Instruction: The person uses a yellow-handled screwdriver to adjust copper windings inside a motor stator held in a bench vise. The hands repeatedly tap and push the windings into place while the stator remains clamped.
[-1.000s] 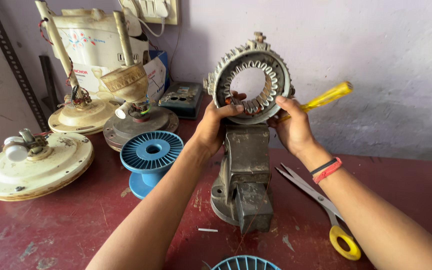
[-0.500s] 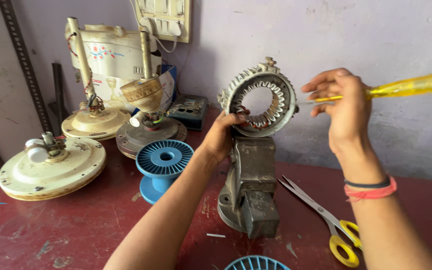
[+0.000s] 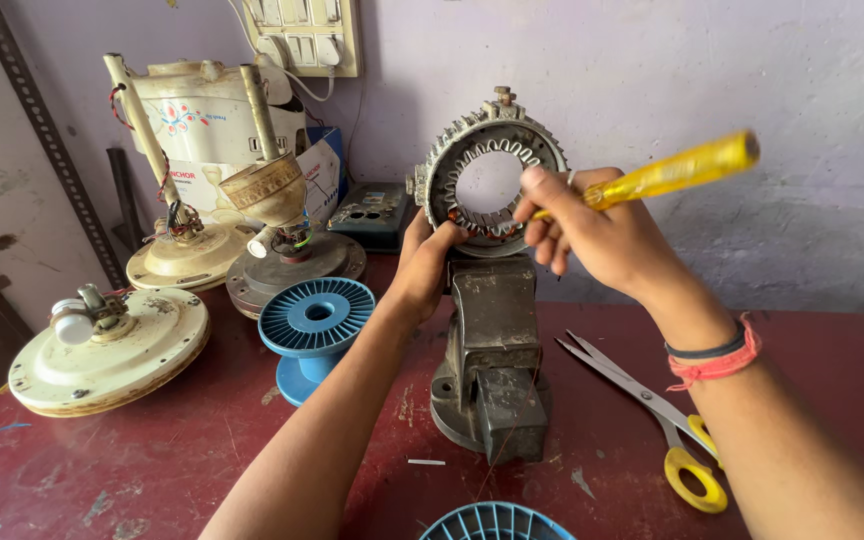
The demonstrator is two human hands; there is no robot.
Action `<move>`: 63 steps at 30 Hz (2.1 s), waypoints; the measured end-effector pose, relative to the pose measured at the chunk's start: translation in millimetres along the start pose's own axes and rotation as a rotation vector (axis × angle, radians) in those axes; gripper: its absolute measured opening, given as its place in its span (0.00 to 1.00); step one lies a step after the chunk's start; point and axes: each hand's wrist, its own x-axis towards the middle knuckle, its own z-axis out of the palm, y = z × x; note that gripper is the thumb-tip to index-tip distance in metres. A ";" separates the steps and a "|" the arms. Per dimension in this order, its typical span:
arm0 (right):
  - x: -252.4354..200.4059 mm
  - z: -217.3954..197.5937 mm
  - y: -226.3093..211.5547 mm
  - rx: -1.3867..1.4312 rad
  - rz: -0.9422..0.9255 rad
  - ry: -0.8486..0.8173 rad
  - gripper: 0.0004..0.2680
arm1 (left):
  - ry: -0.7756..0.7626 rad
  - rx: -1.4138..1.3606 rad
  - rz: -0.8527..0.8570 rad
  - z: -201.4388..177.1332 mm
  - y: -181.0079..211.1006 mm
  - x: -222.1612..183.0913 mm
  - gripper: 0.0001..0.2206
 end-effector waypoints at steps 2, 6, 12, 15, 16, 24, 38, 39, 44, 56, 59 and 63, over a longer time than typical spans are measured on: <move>2.4 0.5 3.8 -0.041 -0.088 -0.060 0.08 | -0.031 -0.020 0.002 0.0 0.1 -1.4 0.19; 5.0 8.2 10.1 0.042 -0.102 -0.064 0.07 | -0.149 -0.042 -0.065 -5.2 12.8 -7.3 0.23; 10.9 11.1 16.1 0.132 -0.075 -0.066 0.08 | -0.203 -0.015 -0.070 -6.5 28.3 -6.0 0.24; 12.2 10.2 19.2 0.111 -0.099 -0.045 0.07 | -0.133 0.076 0.007 -12.5 45.0 2.2 0.19; 11.7 10.4 20.7 0.064 -0.114 -0.028 0.06 | -0.176 0.079 -0.005 -16.0 51.7 3.8 0.19; 14.3 16.1 35.4 -0.006 -0.095 0.063 0.06 | -0.257 0.109 -0.044 -25.6 63.8 0.1 0.16; 3.6 43.7 43.9 -0.151 -0.296 0.175 0.05 | -0.229 0.138 -0.006 -28.1 57.6 2.0 0.17; 0.7 48.1 44.4 -0.211 -0.401 0.222 0.05 | -0.222 0.148 0.000 -28.0 57.3 1.6 0.17; -13.7 68.9 44.6 -0.394 -0.678 0.291 0.05 | -0.150 0.227 0.032 -25.4 52.3 0.3 0.18; 8.7 9.3 33.1 -0.059 -0.331 0.126 0.03 | -0.089 0.392 0.063 -18.8 51.6 2.6 0.19; 7.6 19.0 34.2 -0.072 -0.244 0.094 0.04 | -0.131 0.361 0.034 -17.3 56.0 -0.1 0.19; 6.3 30.1 37.2 -0.195 -0.315 0.134 0.05 | -0.123 0.367 0.034 -15.2 57.6 -1.4 0.20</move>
